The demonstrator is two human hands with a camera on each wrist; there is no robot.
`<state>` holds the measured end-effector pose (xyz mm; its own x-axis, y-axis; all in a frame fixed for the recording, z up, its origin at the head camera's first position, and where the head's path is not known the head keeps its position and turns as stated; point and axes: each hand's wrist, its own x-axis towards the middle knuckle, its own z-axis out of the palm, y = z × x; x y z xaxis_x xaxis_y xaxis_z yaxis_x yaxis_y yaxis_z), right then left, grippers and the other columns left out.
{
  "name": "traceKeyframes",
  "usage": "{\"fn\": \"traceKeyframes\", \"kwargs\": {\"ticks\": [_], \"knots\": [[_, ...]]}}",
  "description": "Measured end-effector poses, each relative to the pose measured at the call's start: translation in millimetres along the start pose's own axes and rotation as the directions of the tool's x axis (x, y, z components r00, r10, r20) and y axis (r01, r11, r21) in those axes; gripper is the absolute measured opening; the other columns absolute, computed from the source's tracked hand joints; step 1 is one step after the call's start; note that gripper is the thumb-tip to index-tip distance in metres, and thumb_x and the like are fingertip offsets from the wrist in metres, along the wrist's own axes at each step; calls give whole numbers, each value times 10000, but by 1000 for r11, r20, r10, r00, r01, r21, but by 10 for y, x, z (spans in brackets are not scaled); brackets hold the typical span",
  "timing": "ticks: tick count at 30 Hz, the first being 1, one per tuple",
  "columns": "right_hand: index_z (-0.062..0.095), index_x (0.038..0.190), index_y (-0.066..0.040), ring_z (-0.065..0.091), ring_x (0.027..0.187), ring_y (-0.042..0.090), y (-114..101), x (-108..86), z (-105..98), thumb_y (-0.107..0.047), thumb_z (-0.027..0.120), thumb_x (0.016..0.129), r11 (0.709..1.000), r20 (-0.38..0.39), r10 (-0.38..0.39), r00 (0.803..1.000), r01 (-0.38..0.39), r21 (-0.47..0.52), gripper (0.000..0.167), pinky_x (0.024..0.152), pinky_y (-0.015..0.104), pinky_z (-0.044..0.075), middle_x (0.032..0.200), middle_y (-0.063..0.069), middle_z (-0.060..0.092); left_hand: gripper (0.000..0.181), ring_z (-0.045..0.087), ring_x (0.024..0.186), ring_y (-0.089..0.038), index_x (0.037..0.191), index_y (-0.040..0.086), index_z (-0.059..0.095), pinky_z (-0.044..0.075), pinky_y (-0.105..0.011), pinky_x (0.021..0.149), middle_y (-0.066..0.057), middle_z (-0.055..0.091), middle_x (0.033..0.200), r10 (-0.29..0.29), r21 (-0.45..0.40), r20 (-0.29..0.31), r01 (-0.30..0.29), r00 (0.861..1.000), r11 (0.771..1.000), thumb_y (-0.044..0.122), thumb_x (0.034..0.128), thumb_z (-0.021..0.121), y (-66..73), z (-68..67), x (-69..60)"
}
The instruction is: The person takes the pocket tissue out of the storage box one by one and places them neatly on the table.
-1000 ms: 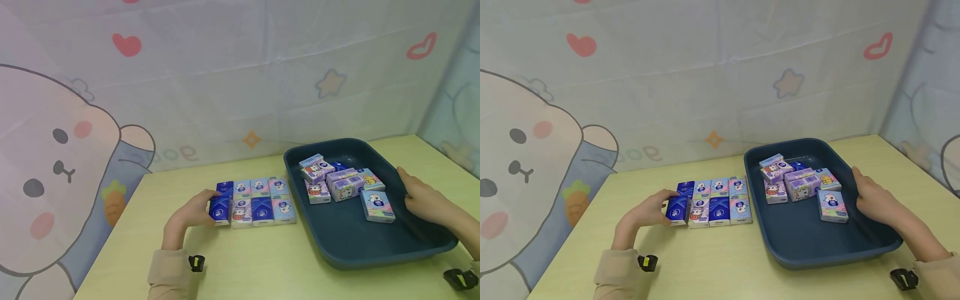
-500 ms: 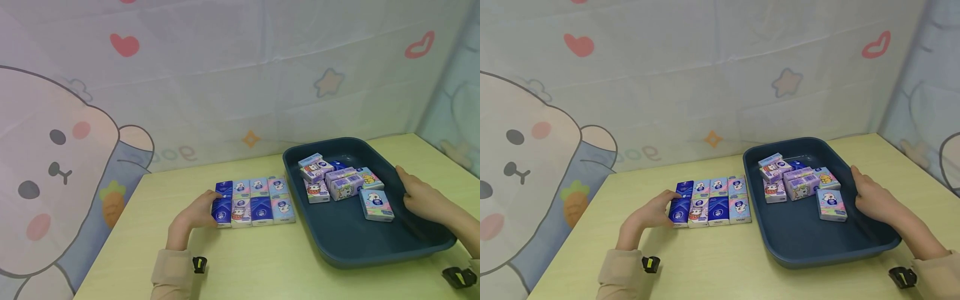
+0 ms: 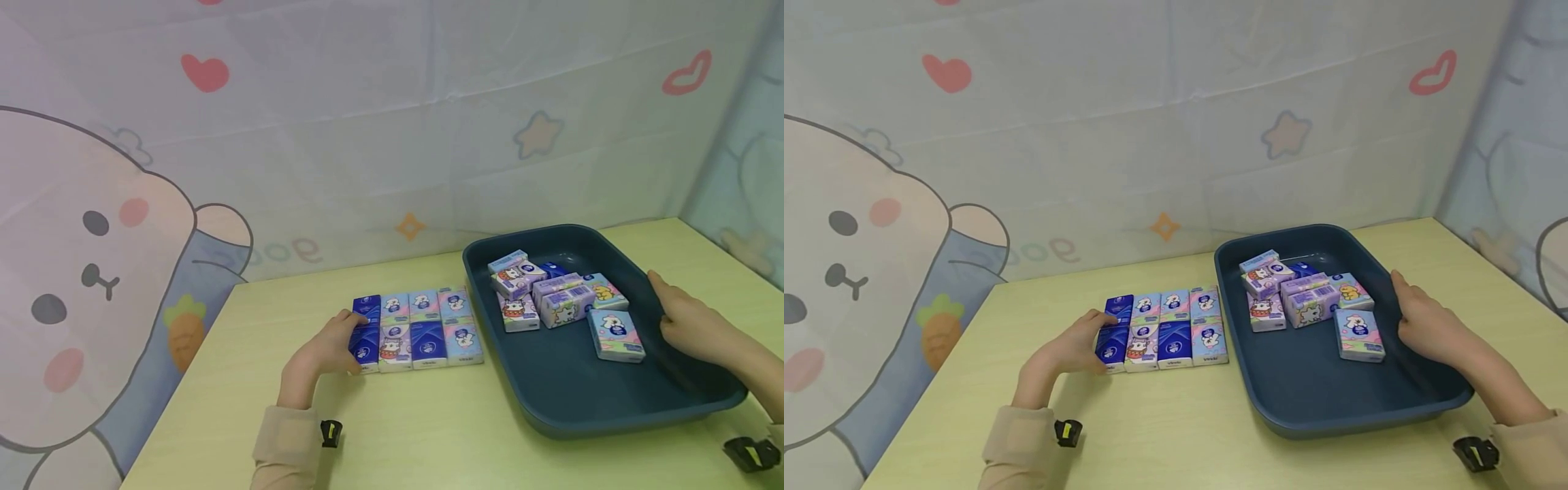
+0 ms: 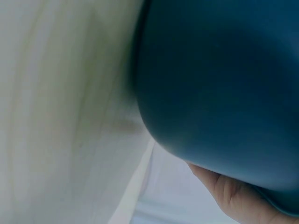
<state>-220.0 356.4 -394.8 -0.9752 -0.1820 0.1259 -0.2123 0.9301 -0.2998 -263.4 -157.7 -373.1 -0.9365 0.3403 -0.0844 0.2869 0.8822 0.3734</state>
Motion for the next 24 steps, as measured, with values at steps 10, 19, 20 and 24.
{"fn": "traceKeyframes", "kwargs": {"ticks": [10,19,20,24], "knots": [[2,1405,250,462,915,448,-20,-5,-4,98,422,797,1000,13,18,1000,-18,6,754,624,397,400,1287,551,279,789,455,1221,-266,1345,50,489,439,-456,1054,-112,476,1354,-16,6,1,16,1000,1000,7,630,820,5,9,-1],[1,1405,249,453,861,426,-30,-9,-7,104,419,792,1000,8,17,1000,-17,8,756,606,378,383,1276,556,283,803,457,1265,-295,1391,35,453,413,-474,1081,-146,448,1407,-36,-8,16,36,999,999,97,686,833,46,-15,-20],[1,1405,249,452,855,423,-31,-9,-8,104,418,792,1000,7,17,1000,-17,8,756,603,374,381,1275,557,283,809,448,1284,-304,1401,27,442,403,-478,1090,-154,436,1423,-39,-9,18,39,999,999,110,697,831,54,-19,-20],[-4,1405,248,446,840,417,-32,-5,-7,105,417,794,1000,10,20,1000,-20,10,756,595,365,373,1278,557,279,825,419,1327,-327,1431,12,406,382,-491,1107,-172,407,1458,-35,-13,11,35,999,999,156,730,819,105,-50,-27]]}}
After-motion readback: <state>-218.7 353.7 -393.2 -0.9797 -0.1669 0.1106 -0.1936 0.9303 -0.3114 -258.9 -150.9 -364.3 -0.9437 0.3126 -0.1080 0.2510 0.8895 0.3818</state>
